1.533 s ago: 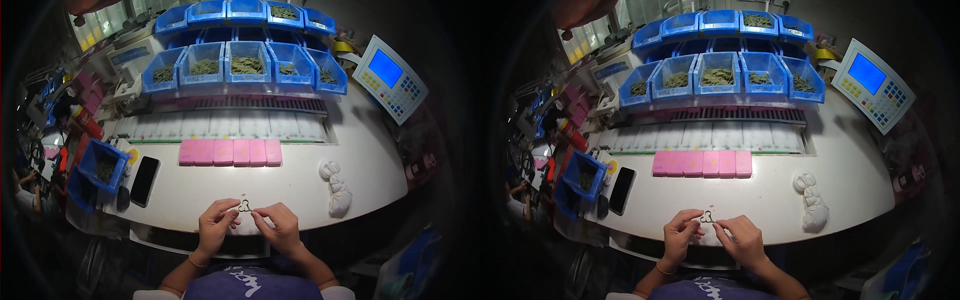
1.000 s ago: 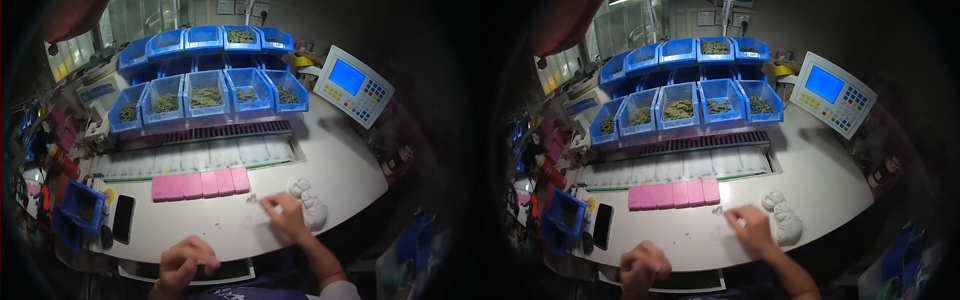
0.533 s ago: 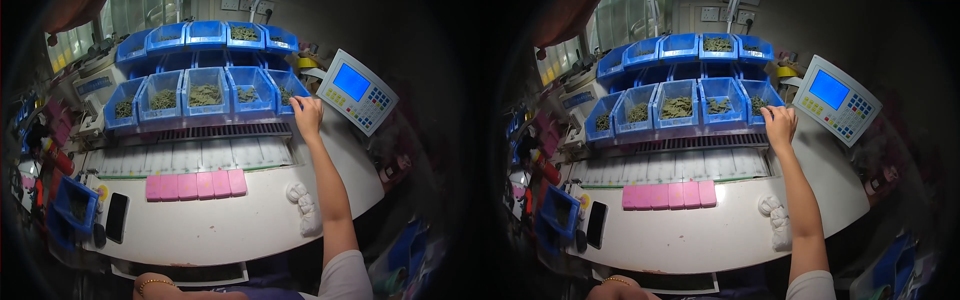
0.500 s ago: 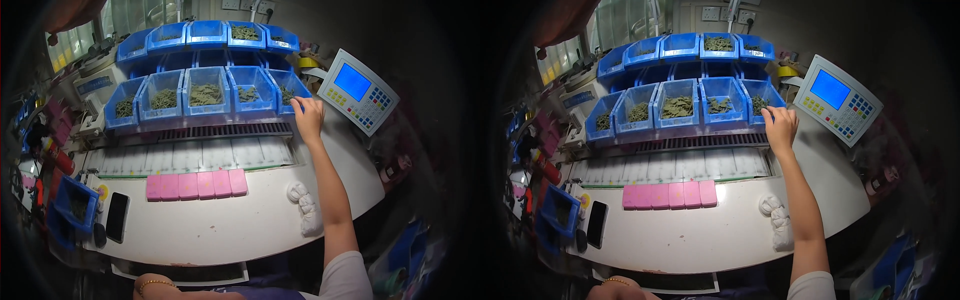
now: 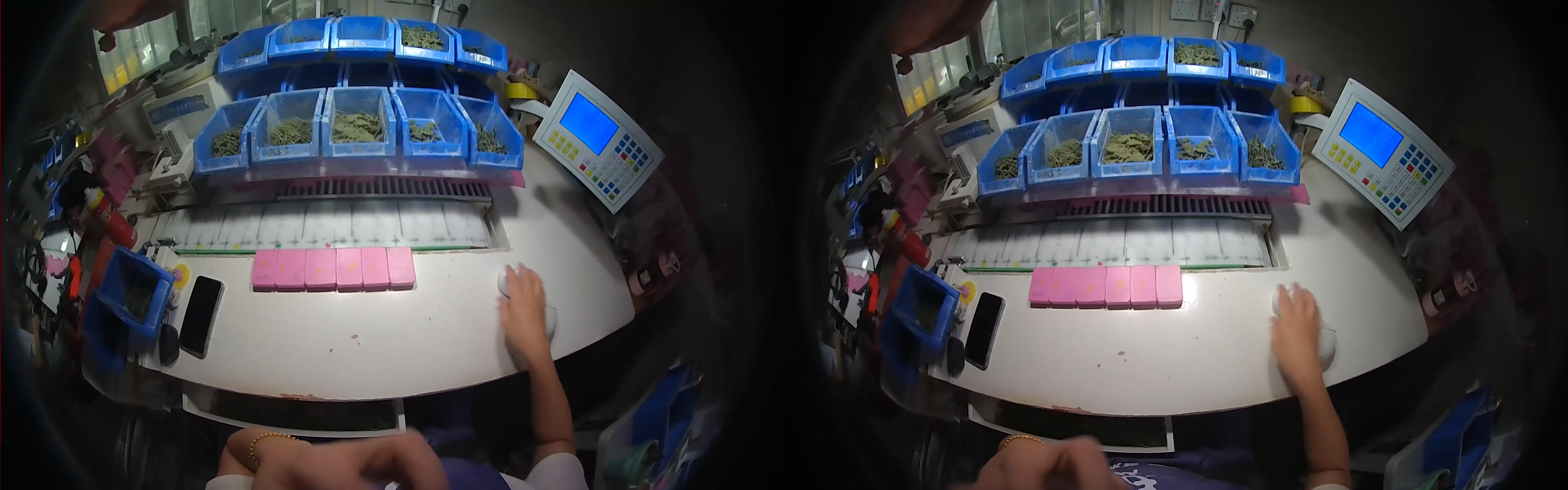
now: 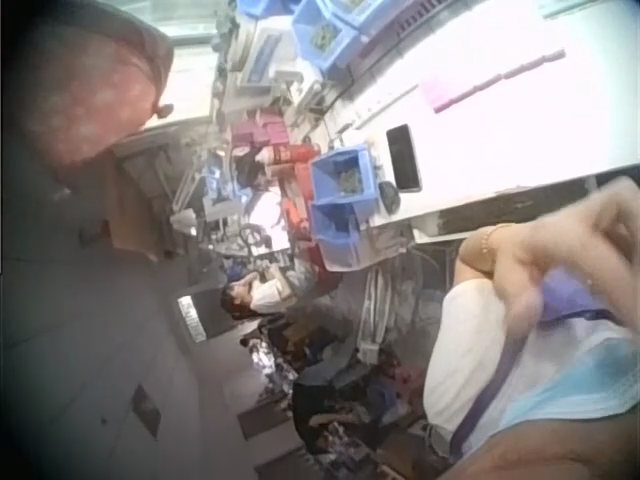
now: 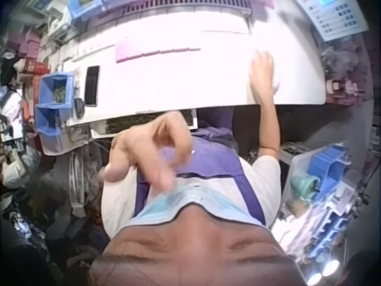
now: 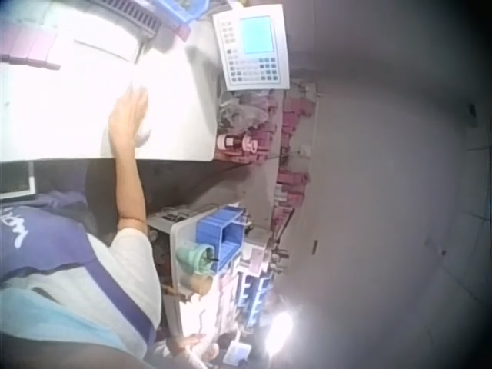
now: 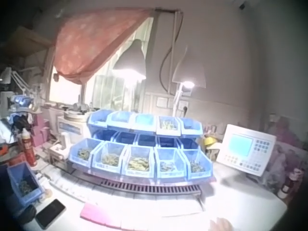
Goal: The person is assembling small electronic components, inserting a small board into a pink plastic casing and securing it.
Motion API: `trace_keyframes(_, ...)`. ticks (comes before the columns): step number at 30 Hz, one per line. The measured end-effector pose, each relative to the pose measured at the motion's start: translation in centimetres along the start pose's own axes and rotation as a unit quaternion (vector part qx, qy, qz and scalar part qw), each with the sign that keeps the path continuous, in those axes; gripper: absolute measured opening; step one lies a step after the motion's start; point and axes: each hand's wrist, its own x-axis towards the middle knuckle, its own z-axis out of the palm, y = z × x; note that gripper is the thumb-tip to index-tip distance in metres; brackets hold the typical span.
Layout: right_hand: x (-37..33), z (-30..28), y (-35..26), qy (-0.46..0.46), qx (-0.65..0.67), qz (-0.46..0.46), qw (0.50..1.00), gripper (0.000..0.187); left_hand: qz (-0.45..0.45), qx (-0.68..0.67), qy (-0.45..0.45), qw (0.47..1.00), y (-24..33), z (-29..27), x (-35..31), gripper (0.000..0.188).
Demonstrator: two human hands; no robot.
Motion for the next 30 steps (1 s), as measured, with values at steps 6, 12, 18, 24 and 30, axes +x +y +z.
trace_keyframes(6, 7.5, 0.2, -11.3, 0.033, 0.369, -0.261, 0.891, 0.079, -0.218, 0.002, 0.273, 0.937, -4.0, -4.4, -10.0, 0.043)
trace_keyframes(12, 4.6, -2.0, -12.0, -0.090, 0.408, -0.224, 0.880, 0.081, -0.209, -0.102, 0.528, 0.817, -6.4, -5.8, -14.2, 0.041)
trace_keyframes(18, -5.7, -8.1, -14.7, -0.130, 0.566, -0.377, 0.722, 0.076, -0.212, -0.262, 0.388, 0.858, -9.0, -7.0, -15.1, 0.055)
trace_keyframes(24, -9.9, -3.2, -15.3, -0.331, 0.820, -0.028, 0.466, 0.063, -0.239, 0.475, 0.304, 0.790, -7.3, -6.1, -9.6, 0.052)
trace_keyframes(30, -10.6, -2.5, -18.5, -0.269, 0.840, 0.105, 0.459, 0.043, -0.141, 0.727, 0.289, 0.607, -8.8, -5.0, -11.1, 0.053)
